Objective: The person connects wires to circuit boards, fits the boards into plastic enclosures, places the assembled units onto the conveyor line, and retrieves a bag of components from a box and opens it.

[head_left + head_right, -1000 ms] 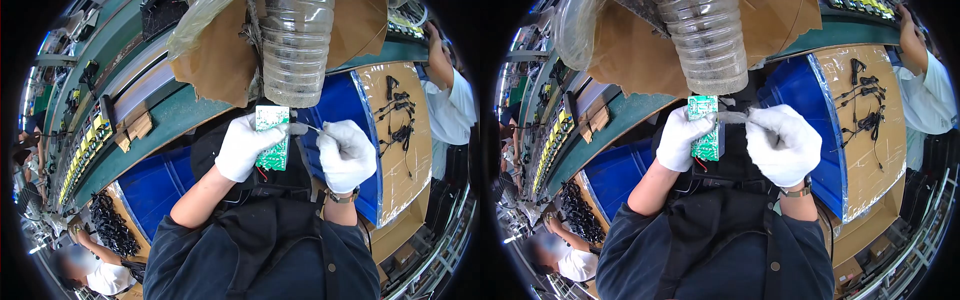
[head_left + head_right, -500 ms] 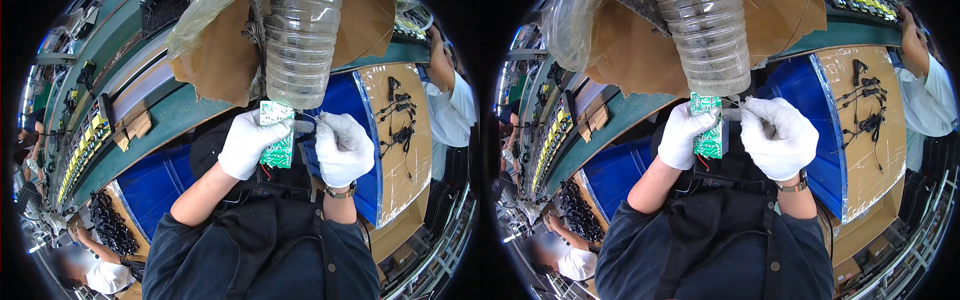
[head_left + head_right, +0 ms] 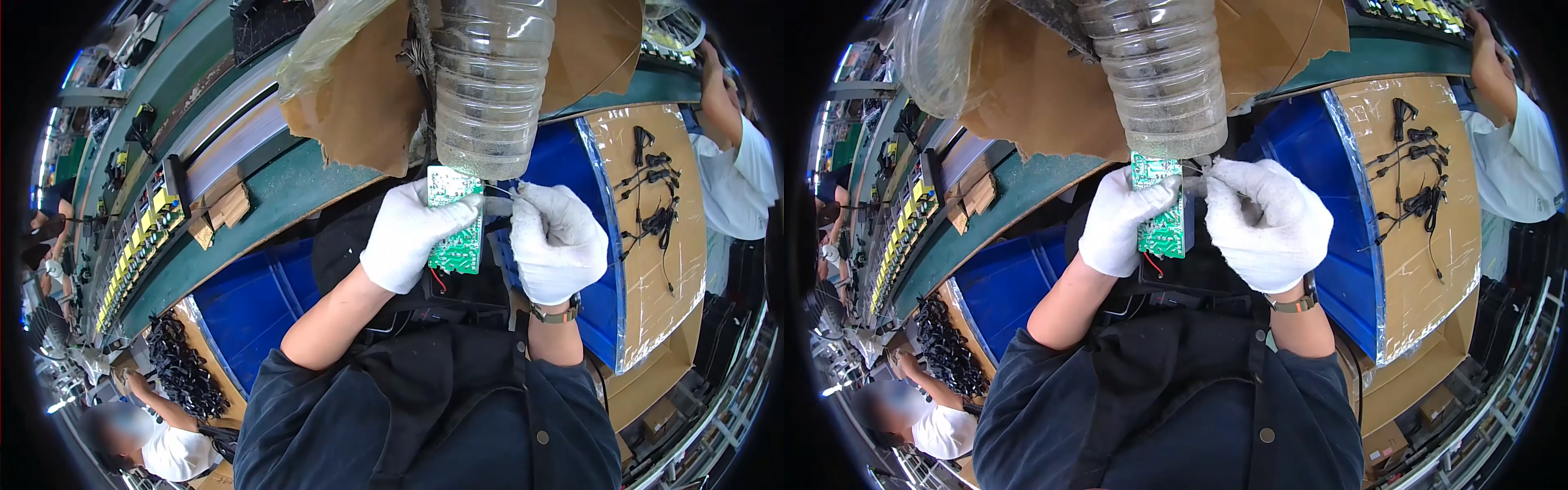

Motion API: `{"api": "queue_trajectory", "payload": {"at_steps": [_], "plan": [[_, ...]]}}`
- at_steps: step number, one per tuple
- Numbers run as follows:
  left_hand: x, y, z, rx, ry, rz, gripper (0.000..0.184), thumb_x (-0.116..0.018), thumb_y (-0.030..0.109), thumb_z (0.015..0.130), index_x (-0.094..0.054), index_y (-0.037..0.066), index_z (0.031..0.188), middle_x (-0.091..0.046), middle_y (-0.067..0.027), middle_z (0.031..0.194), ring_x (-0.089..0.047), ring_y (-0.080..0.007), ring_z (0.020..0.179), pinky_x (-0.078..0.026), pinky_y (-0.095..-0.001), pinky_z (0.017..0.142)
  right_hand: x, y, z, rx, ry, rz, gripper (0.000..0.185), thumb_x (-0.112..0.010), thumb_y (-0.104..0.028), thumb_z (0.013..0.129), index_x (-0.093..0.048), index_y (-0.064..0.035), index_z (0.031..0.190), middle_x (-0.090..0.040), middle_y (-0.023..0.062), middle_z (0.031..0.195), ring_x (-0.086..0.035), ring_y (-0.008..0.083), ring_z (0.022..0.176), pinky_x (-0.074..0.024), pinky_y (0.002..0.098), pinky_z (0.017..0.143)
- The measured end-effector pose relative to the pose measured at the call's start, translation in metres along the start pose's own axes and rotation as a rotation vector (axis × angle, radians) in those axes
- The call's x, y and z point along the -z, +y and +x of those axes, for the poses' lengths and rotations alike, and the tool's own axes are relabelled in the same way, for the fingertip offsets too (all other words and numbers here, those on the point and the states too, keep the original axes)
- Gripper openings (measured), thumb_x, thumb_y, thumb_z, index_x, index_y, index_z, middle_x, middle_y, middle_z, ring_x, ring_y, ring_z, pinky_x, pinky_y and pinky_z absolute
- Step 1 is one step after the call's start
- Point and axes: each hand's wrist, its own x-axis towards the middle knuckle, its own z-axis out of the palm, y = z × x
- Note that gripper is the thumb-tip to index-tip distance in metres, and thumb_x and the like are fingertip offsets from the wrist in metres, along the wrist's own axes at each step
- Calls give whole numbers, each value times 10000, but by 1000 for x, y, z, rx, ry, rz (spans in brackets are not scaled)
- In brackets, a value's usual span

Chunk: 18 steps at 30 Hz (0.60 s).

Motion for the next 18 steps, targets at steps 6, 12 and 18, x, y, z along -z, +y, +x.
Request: {"api": "queue_trajectory", "payload": {"at_steps": [6,12,18], "plan": [[6,-1,0,49,-23,-17,292,-678,193,841,-596,-20,1023,-641,-47,851,-616,-106,676,-515,-252,617,-1,-2,1,7,26,-21,113,-737,37,679,-699,-20,769,-580,33,574,-481,74,447,-364,202,424],[3,0,0,19,-6,-5,288,-680,191,836,-599,-11,1025,-640,-41,839,-613,-102,678,-512,-247,618,-3,-3,4,47,-21,-71,110,-733,33,676,-696,-22,764,-576,34,572,-483,84,441,-367,207,420],[0,2,-4,14,1,-12,291,-691,194,827,-600,-5,1019,-634,-33,833,-610,-101,679,-511,-247,617,-4,-2,5,59,-44,-66,111,-728,39,683,-695,-19,771,-578,32,578,-486,79,445,-366,208,419]]}}
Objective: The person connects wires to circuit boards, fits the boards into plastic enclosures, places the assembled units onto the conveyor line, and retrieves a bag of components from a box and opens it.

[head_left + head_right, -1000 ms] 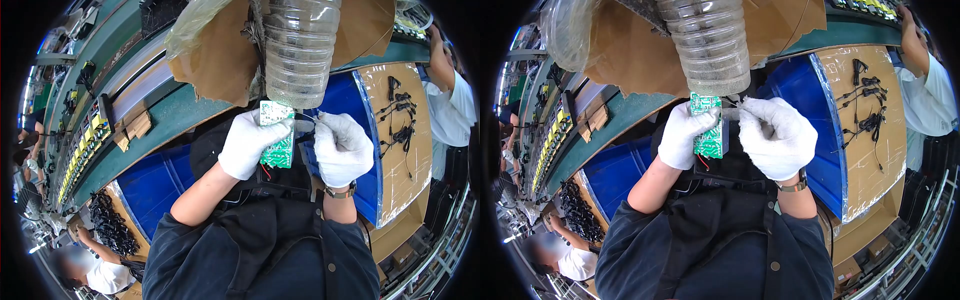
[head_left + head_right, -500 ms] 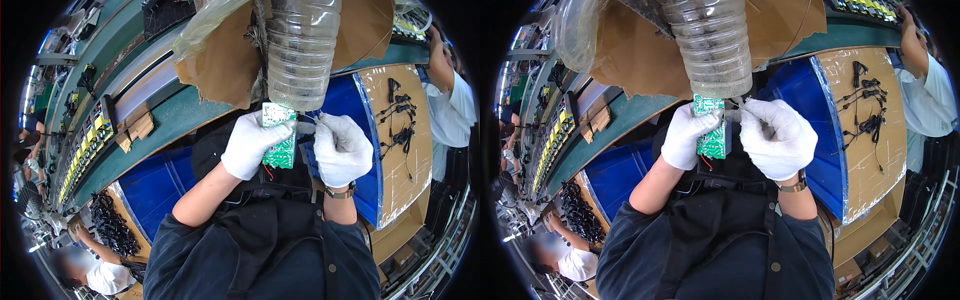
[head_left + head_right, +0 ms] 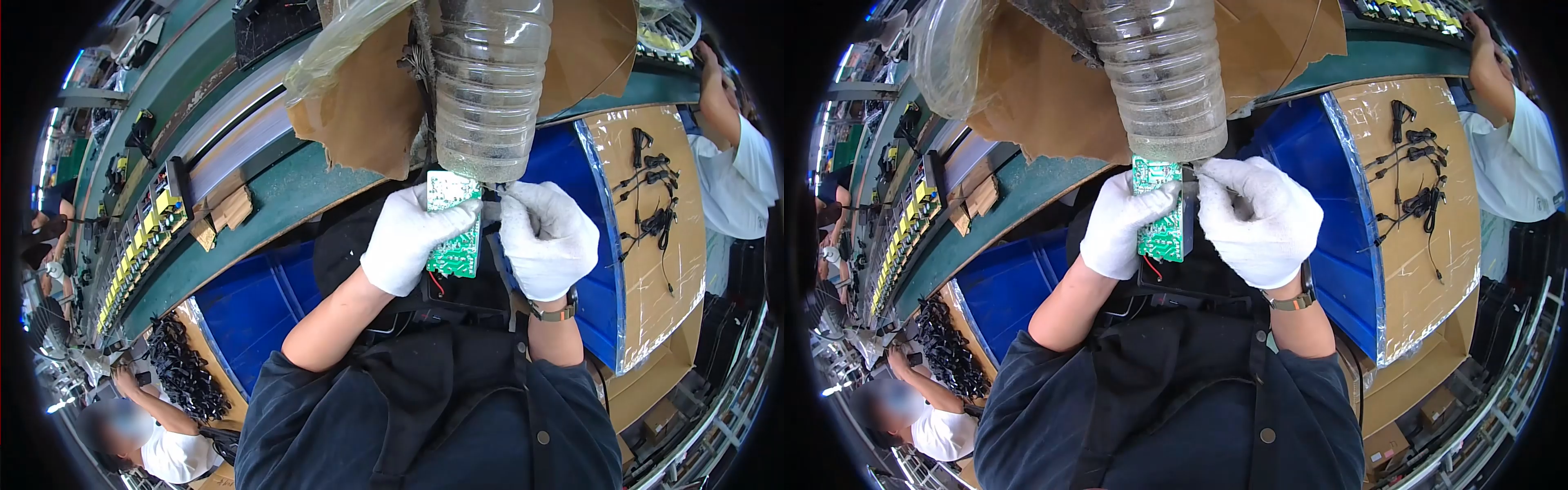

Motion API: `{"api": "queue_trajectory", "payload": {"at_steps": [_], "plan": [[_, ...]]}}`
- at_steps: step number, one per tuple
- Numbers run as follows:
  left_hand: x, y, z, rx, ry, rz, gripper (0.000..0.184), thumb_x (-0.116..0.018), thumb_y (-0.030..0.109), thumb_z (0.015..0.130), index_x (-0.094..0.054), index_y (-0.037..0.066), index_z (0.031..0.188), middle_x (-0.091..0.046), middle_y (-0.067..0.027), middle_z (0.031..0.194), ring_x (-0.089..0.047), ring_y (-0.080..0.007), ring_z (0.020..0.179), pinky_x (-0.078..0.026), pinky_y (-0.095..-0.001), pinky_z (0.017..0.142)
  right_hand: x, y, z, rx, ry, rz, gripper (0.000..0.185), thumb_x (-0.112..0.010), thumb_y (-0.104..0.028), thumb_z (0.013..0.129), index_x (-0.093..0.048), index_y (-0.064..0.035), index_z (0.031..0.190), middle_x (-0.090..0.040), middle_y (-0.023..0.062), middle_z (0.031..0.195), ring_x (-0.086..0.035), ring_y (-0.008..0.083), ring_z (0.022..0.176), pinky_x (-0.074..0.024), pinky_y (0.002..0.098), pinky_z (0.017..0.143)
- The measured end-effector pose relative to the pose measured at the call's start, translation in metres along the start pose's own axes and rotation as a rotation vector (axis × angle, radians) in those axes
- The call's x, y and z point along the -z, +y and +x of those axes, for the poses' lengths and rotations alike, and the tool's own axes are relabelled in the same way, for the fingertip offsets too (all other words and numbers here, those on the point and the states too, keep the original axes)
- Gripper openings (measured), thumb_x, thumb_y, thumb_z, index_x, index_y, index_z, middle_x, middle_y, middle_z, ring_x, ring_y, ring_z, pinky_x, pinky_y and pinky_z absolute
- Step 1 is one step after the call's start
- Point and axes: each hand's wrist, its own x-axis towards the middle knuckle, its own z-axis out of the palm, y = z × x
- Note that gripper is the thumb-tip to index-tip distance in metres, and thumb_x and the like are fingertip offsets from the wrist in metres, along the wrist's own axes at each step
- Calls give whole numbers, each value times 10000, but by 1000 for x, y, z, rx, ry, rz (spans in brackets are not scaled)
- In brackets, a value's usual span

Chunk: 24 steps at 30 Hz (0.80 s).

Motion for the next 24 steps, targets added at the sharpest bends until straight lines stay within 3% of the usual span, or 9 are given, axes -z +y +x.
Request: {"api": "queue_trajectory", "payload": {"at_steps": [5,8,13,24], "plan": [[7,-4,-5,46,-7,35,312,-707,211,822,-602,-4,1021,-635,-29,839,-607,-96,698,-506,-243,640,2,3,-3,-23,42,75,119,-730,49,691,-695,-10,789,-574,21,583,-472,58,454,-353,199,421],[10,-4,-6,2,-27,-6,244,-679,93,855,-631,-24,1064,-683,-51,924,-615,-77,789,-499,-237,720,3,2,-2,-32,60,85,123,-732,53,693,-694,-4,795,-571,17,583,-462,48,458,-344,193,423],[5,-2,-4,-39,33,111,305,-712,183,840,-608,-24,1038,-655,-37,874,-598,-75,743,-493,-230,682,-1,1,-3,-11,41,72,120,-732,53,696,-694,-4,794,-566,14,582,-451,43,458,-334,190,423],[2,-1,-4,-84,67,273,242,-688,68,846,-625,-23,1061,-672,-24,893,-582,-50,791,-491,-222,715,-2,3,-3,-21,18,46,121,-736,39,690,-699,-27,784,-572,20,576,-463,67,443,-353,202,421]]}}
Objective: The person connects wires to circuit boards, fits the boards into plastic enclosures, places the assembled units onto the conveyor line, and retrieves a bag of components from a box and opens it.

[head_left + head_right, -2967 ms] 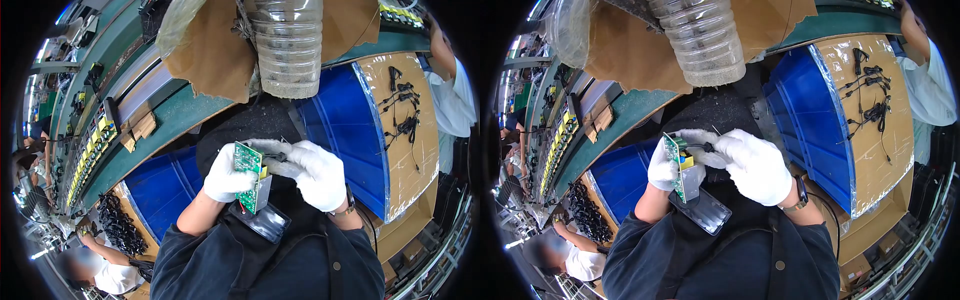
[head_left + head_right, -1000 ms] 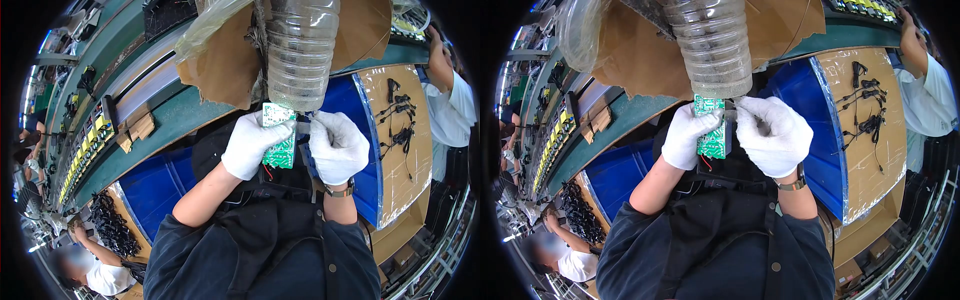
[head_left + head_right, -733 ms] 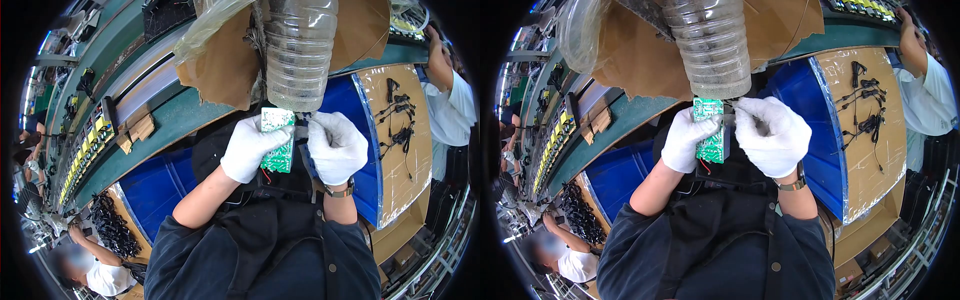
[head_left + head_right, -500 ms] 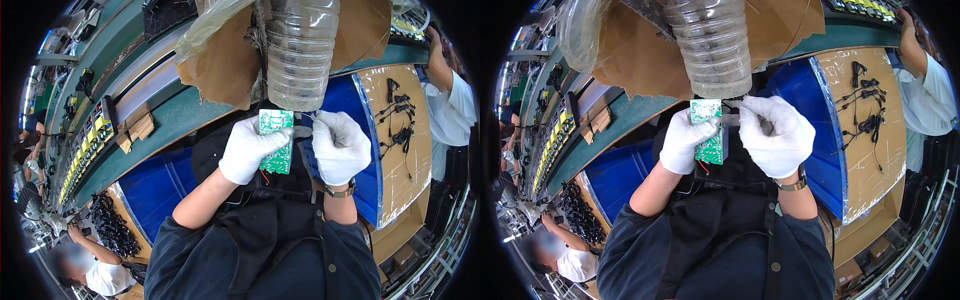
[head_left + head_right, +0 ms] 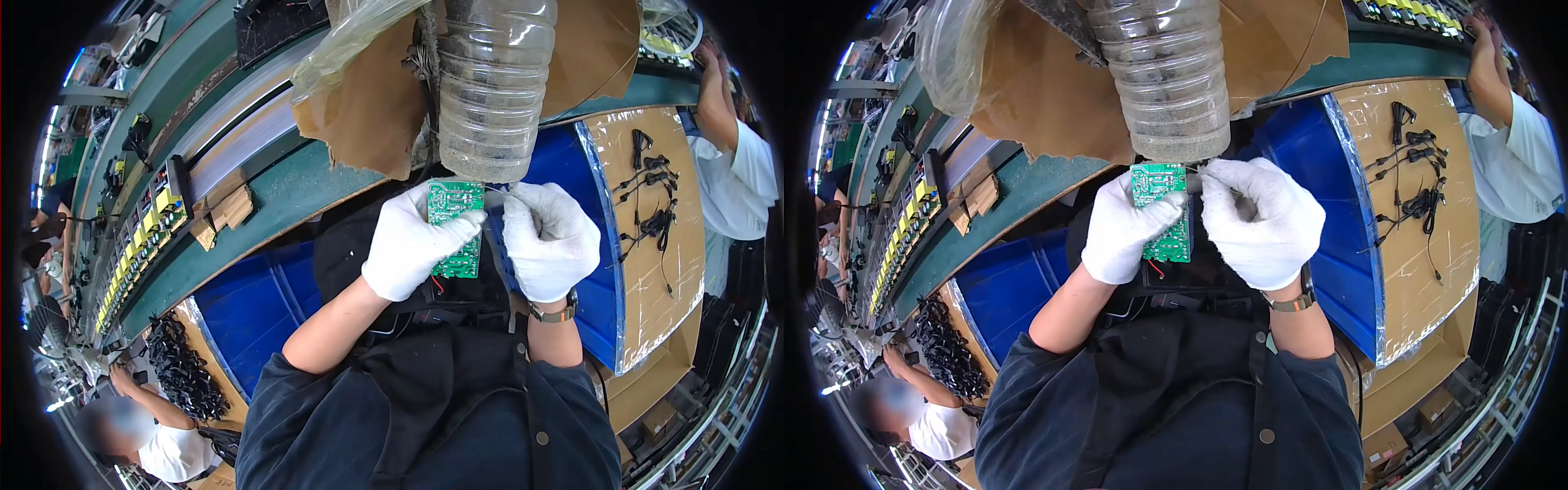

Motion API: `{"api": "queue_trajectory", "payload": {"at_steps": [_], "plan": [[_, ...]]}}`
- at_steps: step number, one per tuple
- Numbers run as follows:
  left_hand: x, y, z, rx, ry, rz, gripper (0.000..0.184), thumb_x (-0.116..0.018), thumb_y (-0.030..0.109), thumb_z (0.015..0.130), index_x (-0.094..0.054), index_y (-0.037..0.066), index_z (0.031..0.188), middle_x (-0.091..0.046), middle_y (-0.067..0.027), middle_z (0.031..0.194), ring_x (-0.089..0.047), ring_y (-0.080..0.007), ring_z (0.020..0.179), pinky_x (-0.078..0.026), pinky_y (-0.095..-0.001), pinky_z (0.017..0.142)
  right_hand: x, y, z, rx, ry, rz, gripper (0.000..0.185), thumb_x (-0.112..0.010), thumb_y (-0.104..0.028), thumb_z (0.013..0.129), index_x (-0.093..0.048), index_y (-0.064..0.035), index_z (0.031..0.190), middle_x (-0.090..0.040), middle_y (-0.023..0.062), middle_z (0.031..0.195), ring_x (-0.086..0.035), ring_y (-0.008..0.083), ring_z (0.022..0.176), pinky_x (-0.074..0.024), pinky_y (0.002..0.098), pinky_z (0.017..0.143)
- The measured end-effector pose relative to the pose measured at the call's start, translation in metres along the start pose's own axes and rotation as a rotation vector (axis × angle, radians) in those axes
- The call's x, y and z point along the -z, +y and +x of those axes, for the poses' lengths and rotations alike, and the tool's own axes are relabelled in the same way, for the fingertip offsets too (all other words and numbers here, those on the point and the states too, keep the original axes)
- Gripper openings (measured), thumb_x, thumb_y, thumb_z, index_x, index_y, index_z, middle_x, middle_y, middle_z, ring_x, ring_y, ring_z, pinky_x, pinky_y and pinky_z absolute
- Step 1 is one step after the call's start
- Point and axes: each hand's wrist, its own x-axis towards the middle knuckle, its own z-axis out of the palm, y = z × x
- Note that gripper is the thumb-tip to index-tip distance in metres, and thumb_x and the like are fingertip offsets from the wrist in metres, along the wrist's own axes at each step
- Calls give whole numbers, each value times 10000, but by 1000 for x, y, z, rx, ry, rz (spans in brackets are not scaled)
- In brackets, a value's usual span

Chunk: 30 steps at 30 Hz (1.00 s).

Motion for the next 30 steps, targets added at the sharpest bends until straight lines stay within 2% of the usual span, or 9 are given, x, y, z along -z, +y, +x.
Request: {"api": "queue_trajectory", "payload": {"at_steps": [12,23,28,30], "plan": [[-2,-1,0,-99,23,31,286,-686,35,838,-602,-26,1104,-667,-26,943,-578,-47,821,-486,-216,731,1,-6,3,15,-31,-13,112,-730,30,700,-700,-35,786,-590,31,595,-490,81,452,-370,210,427],[-3,2,-1,-90,26,37,309,-689,36,835,-593,-35,1121,-670,-33,958,-584,-48,838,-492,-216,751,-2,-8,3,-99,-74,-13,77,-728,2,720,-703,-39,780,-598,37,607,-502,83,457,-387,213,438],[-3,1,-2,-81,25,92,358,-689,25,826,-575,-45,1158,-665,-52,980,-592,-56,861,-502,-227,762,-2,-11,4,-95,-98,-32,85,-736,3,714,-703,-37,782,-598,35,607,-501,76,461,-388,211,440],[-3,-1,-4,-81,19,71,382,-686,18,824,-564,-49,1180,-664,-65,1006,-593,-61,864,-505,-233,772,1,-7,2,-34,-40,-1,101,-739,19,709,-701,-30,788,-590,26,605,-490,63,466,-380,200,445]]}}
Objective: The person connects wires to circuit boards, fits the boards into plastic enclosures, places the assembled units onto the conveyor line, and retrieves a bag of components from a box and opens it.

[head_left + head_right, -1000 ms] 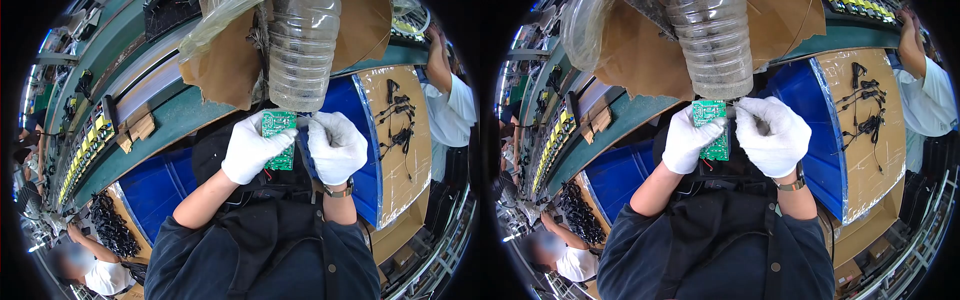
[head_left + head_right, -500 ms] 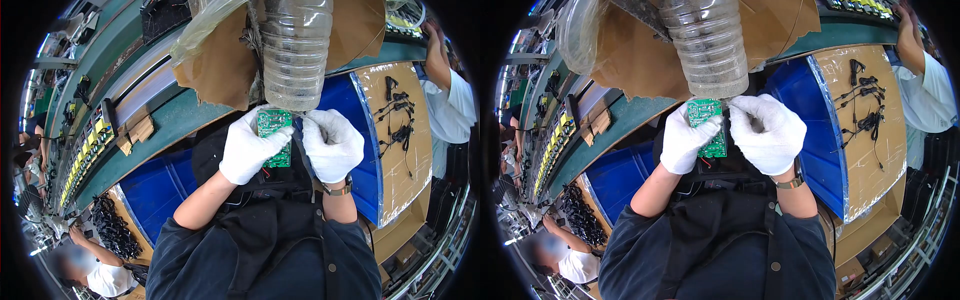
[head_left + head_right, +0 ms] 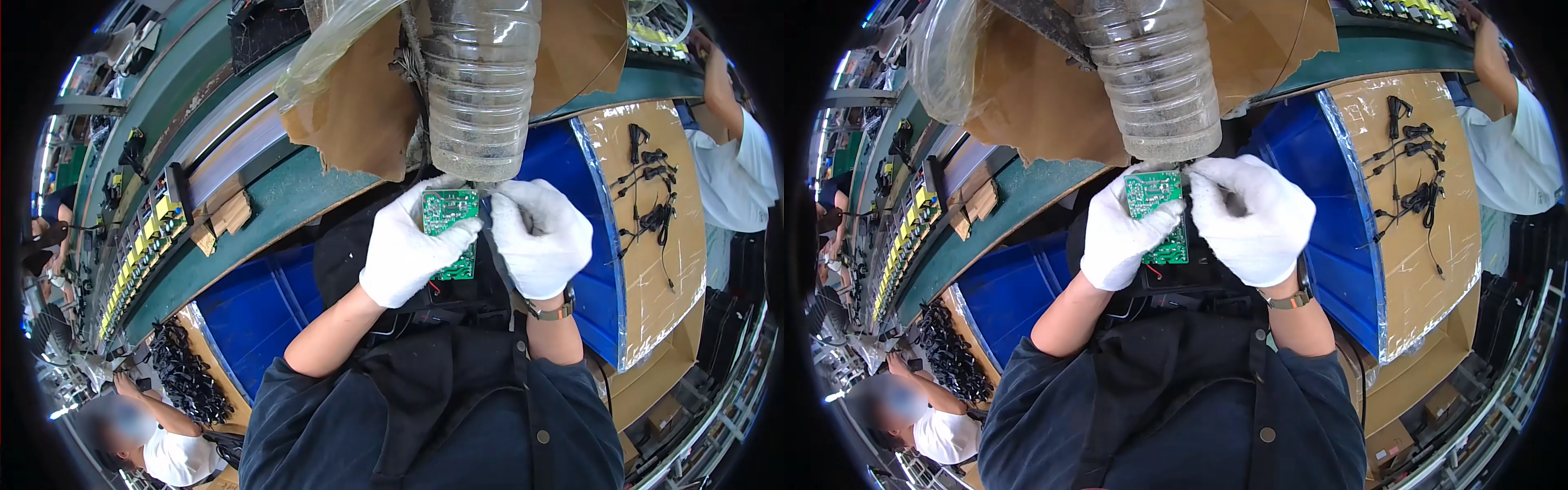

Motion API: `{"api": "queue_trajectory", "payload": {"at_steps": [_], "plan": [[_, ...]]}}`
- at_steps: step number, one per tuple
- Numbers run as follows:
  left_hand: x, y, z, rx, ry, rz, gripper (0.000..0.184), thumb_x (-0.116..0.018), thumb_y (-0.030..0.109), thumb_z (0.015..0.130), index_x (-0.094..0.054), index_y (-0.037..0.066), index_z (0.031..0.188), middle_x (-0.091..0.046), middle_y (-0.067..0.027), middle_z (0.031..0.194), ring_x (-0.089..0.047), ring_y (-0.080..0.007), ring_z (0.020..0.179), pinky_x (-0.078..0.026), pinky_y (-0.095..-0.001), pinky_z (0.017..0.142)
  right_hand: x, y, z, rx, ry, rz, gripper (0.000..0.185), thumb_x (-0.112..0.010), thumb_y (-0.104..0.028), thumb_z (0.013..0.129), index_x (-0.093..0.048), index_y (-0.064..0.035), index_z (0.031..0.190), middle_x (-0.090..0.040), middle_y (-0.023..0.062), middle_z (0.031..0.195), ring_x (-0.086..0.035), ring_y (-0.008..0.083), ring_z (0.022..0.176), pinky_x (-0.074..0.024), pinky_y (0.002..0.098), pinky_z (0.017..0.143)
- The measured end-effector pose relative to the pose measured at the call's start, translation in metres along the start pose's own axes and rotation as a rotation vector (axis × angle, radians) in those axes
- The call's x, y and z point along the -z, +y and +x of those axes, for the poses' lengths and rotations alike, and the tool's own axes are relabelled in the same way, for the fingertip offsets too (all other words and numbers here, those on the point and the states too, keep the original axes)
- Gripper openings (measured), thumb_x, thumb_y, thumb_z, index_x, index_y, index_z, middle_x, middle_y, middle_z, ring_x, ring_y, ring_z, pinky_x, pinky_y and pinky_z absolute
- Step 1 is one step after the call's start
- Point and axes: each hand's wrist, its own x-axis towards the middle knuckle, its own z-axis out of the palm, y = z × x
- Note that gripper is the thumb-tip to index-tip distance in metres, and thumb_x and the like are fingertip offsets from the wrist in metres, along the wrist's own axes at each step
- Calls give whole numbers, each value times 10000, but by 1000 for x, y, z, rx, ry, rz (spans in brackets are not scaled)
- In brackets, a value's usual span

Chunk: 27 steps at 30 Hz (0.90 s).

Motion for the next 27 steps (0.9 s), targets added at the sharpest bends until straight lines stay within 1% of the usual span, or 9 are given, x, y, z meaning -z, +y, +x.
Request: {"api": "queue_trajectory", "payload": {"at_steps": [6,11,15,17,19,21,23,25,27], "plan": [[2,9,-16,19,-52,-198,489,-677,3,800,-507,-98,1247,-631,-154,1143,-615,-212,1067,-488,-255,835,15,5,-3,10,116,1,136,-720,82,713,-691,-7,812,-578,5,610,-468,32,489,-361,181,456],[33,22,-45,-159,-115,-59,539,-693,-36,780,-498,-74,1281,-612,-175,1213,-633,-219,1036,-509,-275,861,25,9,-9,-90,236,73,131,-685,125,738,-681,23,820,-582,-2,633,-477,26,538,-373,172,493],[60,56,-87,-329,0,-125,586,-779,96,729,-531,-98,1224,-609,-222,1188,-618,-421,1049,-528,-400,884,33,16,-15,-170,287,84,114,-677,125,752,-680,38,825,-607,11,668,-509,37,577,-403,170,531],[88,76,-87,-562,-202,-91,693,-801,143,711,-478,-96,1275,-584,-230,1217,-636,-359,1032,-548,-371,842,34,19,-18,-195,289,72,103,-680,111,761,-684,43,838,-628,24,698,-532,46,600,-421,169,557],[130,64,-110,-920,162,70,752,-781,202,751,-402,-91,1331,-548,-235,1243,-639,-282,989,-556,-317,788,35,18,-21,-229,276,81,106,-679,106,765,-686,43,851,-638,30,715,-544,52,610,-430,172,567],[168,120,-112,-690,-184,48,811,-736,311,797,-326,-64,1388,-522,-213,1264,-621,-219,957,-552,-300,750,35,17,-22,-304,248,88,114,-678,94,774,-690,44,876,-657,44,748,-569,63,631,-448,176,587],[168,159,-104,-672,280,465,737,-689,379,829,-402,-44,1359,-561,-185,1228,-629,-206,942,-538,-281,745,35,18,-24,-296,243,94,115,-677,90,777,-692,44,881,-662,48,757,-577,67,640,-455,180,595],[202,192,-77,-535,201,369,540,-630,288,881,-497,14,1327,-615,-156,1180,-645,-184,909,-522,-273,737,35,22,-26,-295,239,83,118,-676,83,783,-695,45,893,-672,56,774,-594,76,658,-470,187,611],[191,200,-38,-1016,790,1751,374,-568,178,918,-573,56,1272,-649,-154,1107,-652,-170,850,-515,-269,741,36,25,-26,-293,235,79,120,-675,84,783,-694,45,895,-675,59,781,-600,79,665,-476,191,618]]}}
